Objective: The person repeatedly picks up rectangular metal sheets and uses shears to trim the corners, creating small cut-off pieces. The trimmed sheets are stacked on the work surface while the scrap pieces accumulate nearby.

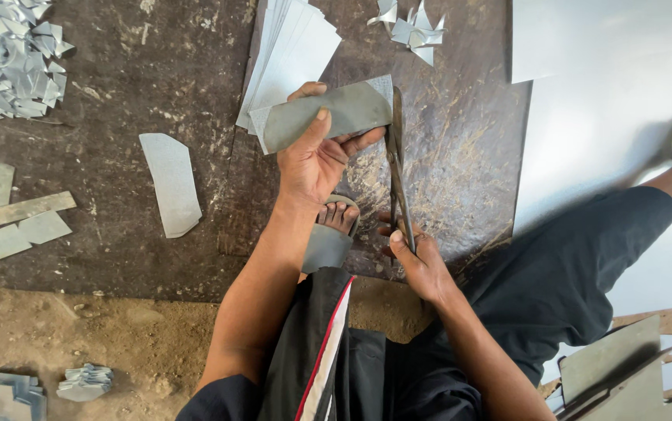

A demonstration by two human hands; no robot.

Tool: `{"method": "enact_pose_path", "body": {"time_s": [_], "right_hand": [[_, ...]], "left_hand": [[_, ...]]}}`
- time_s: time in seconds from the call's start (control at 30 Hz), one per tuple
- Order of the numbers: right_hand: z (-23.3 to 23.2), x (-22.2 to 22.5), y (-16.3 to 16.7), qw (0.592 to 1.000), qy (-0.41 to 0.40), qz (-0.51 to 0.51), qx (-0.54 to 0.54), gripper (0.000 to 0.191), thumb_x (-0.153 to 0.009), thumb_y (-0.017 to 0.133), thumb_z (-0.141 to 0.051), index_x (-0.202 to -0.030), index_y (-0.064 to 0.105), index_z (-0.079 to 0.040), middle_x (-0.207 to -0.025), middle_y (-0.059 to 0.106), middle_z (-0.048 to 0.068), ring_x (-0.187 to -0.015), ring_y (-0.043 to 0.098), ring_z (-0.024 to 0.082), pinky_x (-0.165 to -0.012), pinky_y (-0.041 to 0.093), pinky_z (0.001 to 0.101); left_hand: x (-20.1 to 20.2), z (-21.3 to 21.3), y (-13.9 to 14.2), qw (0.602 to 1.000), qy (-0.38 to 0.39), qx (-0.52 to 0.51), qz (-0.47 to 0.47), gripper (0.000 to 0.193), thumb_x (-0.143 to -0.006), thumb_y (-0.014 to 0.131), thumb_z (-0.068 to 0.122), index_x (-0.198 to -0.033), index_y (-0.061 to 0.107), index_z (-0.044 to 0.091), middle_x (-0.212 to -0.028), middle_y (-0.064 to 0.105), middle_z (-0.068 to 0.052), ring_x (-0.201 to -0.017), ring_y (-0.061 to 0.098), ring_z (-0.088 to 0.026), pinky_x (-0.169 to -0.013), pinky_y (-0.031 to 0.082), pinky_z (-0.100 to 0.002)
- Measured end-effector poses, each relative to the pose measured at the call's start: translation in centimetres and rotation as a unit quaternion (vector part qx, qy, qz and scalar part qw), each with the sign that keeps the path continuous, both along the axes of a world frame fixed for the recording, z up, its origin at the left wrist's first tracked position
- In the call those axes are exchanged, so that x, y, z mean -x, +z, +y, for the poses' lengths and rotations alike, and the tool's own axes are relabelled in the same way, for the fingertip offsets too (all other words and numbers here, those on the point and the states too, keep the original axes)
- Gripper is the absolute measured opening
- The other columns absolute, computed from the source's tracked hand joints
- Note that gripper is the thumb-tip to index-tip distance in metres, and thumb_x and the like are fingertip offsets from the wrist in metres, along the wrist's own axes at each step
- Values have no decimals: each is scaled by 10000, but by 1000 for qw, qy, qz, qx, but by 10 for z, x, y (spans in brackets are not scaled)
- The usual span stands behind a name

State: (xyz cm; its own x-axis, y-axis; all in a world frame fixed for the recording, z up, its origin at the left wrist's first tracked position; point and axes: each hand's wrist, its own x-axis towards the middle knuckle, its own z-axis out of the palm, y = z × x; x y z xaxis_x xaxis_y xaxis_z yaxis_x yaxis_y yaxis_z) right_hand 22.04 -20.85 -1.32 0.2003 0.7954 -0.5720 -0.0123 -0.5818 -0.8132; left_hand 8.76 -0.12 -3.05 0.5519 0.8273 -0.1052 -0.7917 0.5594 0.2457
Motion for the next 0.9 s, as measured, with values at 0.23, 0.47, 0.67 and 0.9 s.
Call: {"method": "enact_pose_path", "body": {"time_s": [0.23, 0.47, 0.67, 0.9], "right_hand": [[-2, -4, 1, 999, 33, -15, -4, 559, -1036, 513, -407, -1446, 542, -29, -1315, 634, 111, -1225, 580, 185, -985, 495, 348], [5, -5, -6, 999, 16, -37, 31, 516, -1028, 483, -411, -1393, 560, -55, -1138, 656, 84, -1036, 632, 196, -903, 522, 360], [1, -10, -24, 977, 101, -187, -14, 478, -1059, 450, -446, -1207, 600, -17, -940, 622, 154, -863, 611, 280, -817, 485, 423], [8, -9, -28, 971, 115, -206, -38, 500, -1070, 473, -471, -1090, 608, 10, -1031, 610, 205, -938, 596, 332, -876, 477, 453]], "left_hand": [[2, 1, -2, 1000, 1, -7, 19, 341, -1069, 625, 103, -1369, 466, 132, -1319, 622, -215, -1229, 665, -438, -1050, 586, -645], [0, 0, 0, 998, 20, -15, 53, 348, -1060, 652, 82, -1361, 480, 107, -1288, 632, -200, -1205, 678, -414, -1032, 598, -628], [-1, 2, 2, 997, 22, -11, 70, 353, -1044, 656, 68, -1357, 497, 93, -1259, 647, -198, -1166, 693, -405, -976, 619, -624], [-2, 8, 11, 997, 16, -16, 75, 346, -1043, 641, 53, -1352, 485, 71, -1265, 641, -197, -1157, 694, -398, -946, 627, -610]]}}
